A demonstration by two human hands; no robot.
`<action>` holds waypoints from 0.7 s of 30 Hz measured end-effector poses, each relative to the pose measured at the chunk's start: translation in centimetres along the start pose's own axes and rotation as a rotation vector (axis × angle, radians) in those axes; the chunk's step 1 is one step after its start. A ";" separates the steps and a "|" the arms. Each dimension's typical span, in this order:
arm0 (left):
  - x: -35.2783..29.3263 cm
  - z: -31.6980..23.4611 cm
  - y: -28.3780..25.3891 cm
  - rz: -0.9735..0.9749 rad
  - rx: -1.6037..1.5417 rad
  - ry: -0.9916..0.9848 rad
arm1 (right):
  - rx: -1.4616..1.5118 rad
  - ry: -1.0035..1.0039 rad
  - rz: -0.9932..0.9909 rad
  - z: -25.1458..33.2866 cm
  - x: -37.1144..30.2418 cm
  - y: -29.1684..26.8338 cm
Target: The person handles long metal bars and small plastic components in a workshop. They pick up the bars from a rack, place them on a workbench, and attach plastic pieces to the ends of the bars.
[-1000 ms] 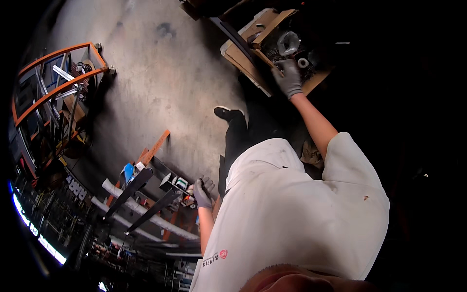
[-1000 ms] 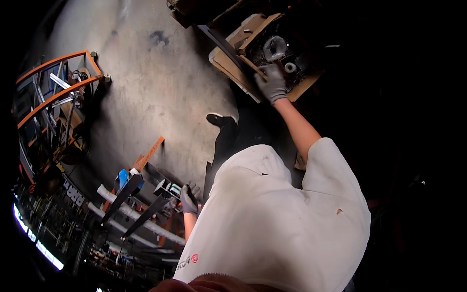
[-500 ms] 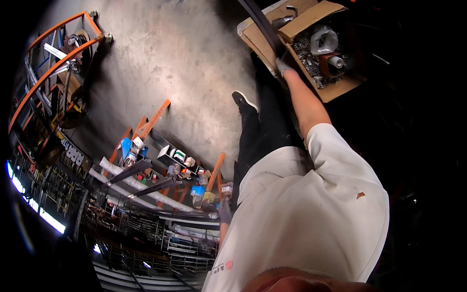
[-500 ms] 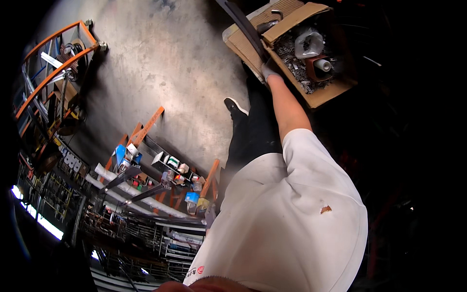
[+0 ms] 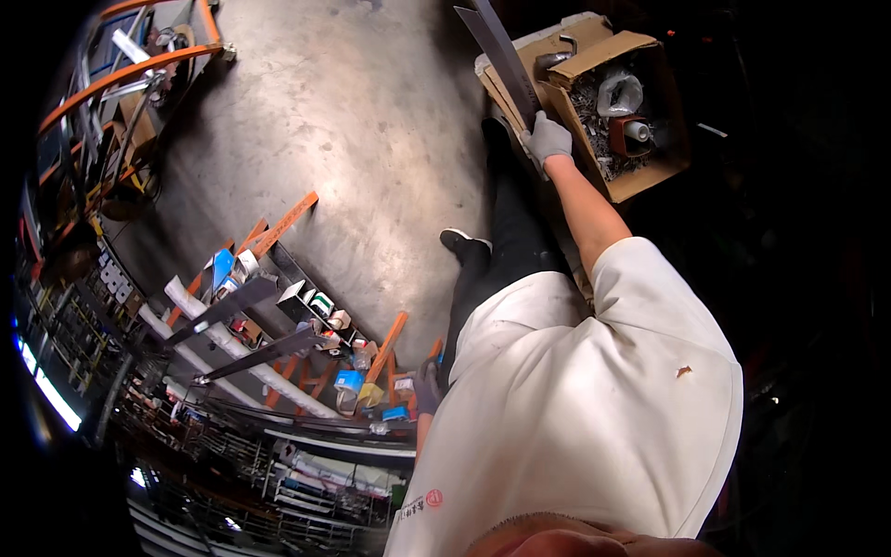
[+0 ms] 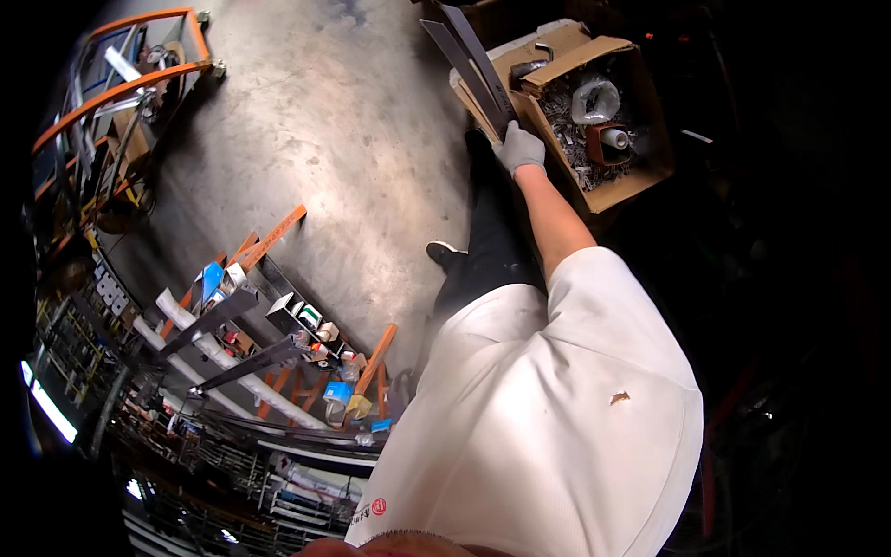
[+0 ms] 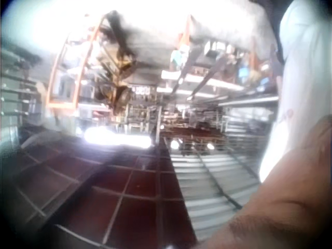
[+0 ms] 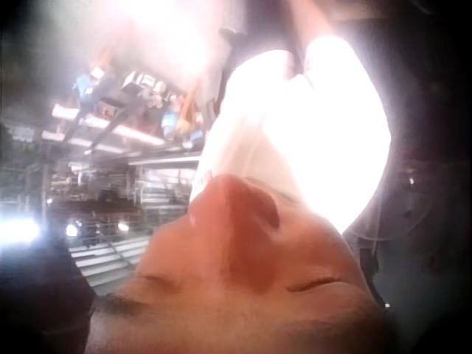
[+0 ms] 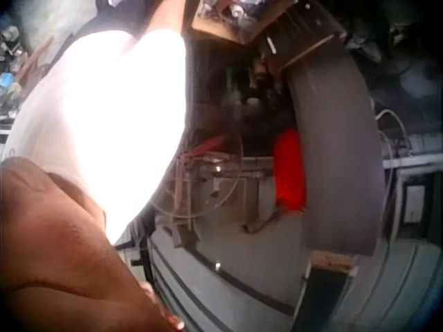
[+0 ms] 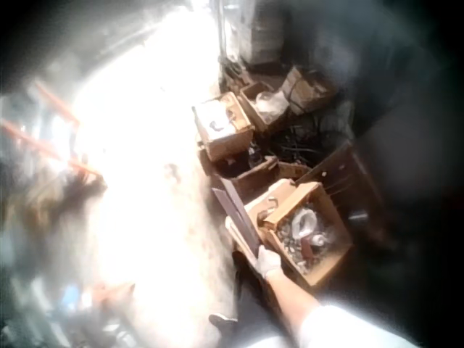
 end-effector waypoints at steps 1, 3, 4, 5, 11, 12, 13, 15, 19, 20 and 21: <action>0.3 0.6 0.3 -0.007 0.039 0.045 | -0.043 -0.041 0.059 2.2 -1.7 -1.3; 1.4 2.6 0.8 -0.010 0.012 0.036 | -0.099 -0.189 -0.028 5.6 -5.2 -3.4; 2.6 4.4 0.0 -0.088 0.035 0.034 | -0.101 -0.243 -0.042 7.5 -6.8 -4.3; 2.5 1.8 -0.8 -0.107 0.323 0.353 | -0.056 -0.312 -0.091 10.7 -9.7 -6.3; 5.2 2.9 -5.5 -0.172 -0.098 0.367 | 0.029 -0.725 -0.484 22.9 -25.7 -11.5; 4.8 2.3 -6.3 -0.198 -0.137 0.444 | 0.120 -0.817 -0.543 25.1 -28.8 -12.3; 4.4 1.6 -7.2 -0.231 -0.175 0.554 | 0.077 -0.871 -0.700 27.4 -32.8 -13.4; 2.4 0.0 -10.0 -0.309 -0.183 0.726 | 0.231 -0.939 -0.802 30.9 -39.1 -14.7; -5.4 -2.3 -16.1 -0.633 0.006 0.978 | 0.746 -1.222 -0.698 37.3 -50.7 -12.7; -7.4 -2.9 -17.5 -0.765 0.069 1.045 | 0.936 -1.207 -0.516 38.2 -51.2 -10.2; -9.1 -3.5 -18.9 -0.808 0.152 1.050 | 0.997 -1.255 -0.402 39.6 -53.3 -8.0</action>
Point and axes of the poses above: each hand's wrist, its own x-axis towards the middle knuckle, its own y-axis out of the palm, z = x × y, the point moved 6 cm from there along x, towards the middle knuckle
